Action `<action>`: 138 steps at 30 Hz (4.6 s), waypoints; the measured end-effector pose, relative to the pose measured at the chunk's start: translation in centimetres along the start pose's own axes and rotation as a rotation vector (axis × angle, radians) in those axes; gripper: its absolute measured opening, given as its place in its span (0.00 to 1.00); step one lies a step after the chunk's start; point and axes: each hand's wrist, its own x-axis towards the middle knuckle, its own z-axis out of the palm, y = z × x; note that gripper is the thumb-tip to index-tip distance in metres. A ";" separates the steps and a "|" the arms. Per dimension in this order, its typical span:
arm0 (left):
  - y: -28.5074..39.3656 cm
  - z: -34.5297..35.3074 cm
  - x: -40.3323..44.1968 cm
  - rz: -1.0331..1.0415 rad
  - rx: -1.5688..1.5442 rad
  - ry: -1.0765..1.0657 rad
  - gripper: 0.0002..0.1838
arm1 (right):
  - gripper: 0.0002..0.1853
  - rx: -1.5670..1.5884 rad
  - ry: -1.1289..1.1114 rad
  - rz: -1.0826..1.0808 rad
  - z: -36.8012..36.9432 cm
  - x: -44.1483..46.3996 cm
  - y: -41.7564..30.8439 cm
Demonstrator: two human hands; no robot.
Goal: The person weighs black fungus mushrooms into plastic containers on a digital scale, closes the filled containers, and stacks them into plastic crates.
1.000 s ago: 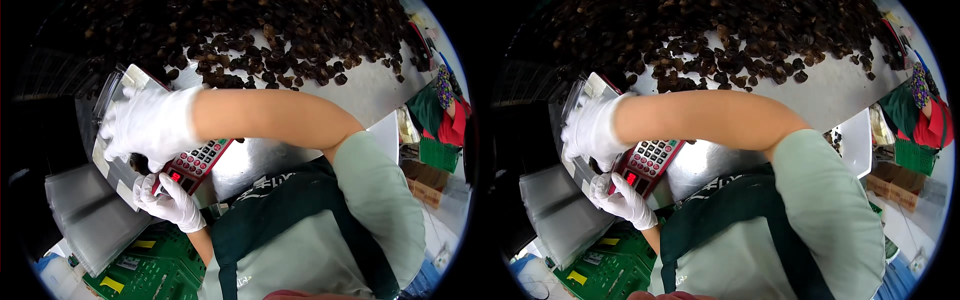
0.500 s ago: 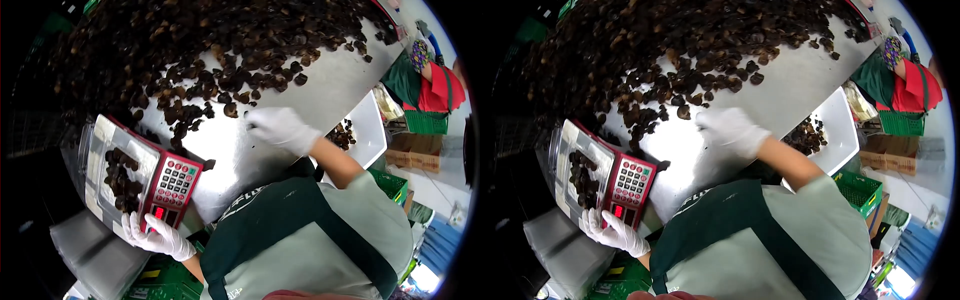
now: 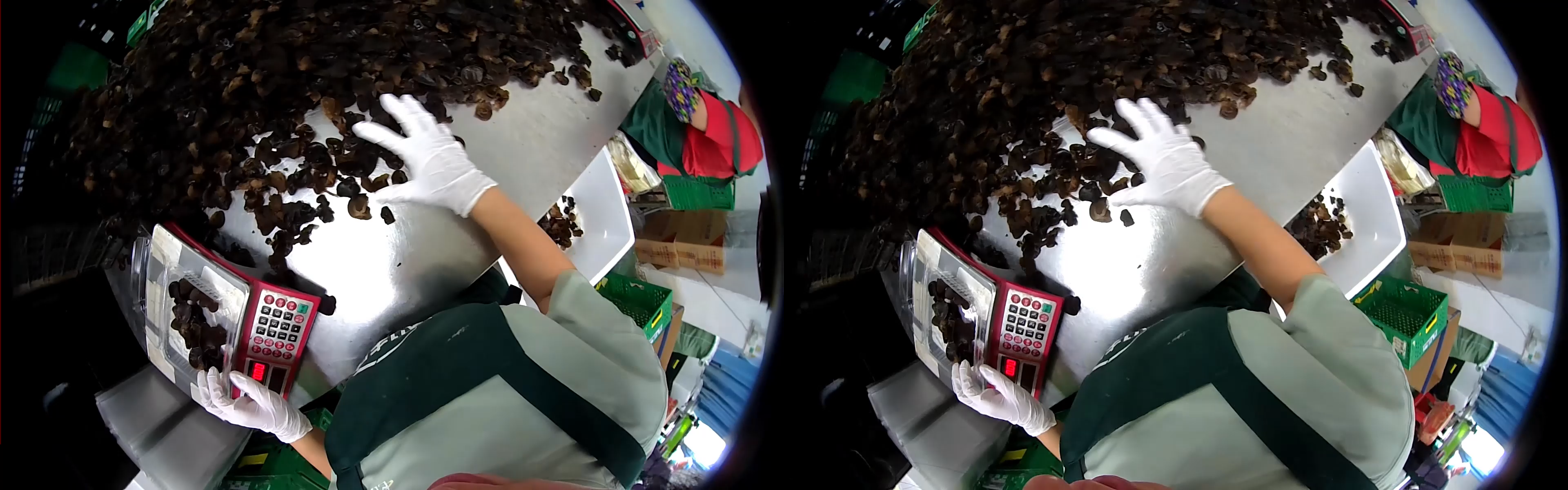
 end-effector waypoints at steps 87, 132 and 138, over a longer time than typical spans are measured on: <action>-2.8 -2.4 3.1 -0.430 -0.448 0.297 0.23 | 0.36 0.440 -0.384 -1.151 1.4 11.7 -28.2; -13.3 2.0 17.8 -0.813 -0.818 -0.040 0.13 | 0.13 0.406 -0.355 -0.795 2.0 17.7 -30.8; -16.8 3.4 17.2 -0.722 -0.702 -0.112 0.18 | 0.13 0.265 -0.192 -0.996 0.9 8.7 -26.2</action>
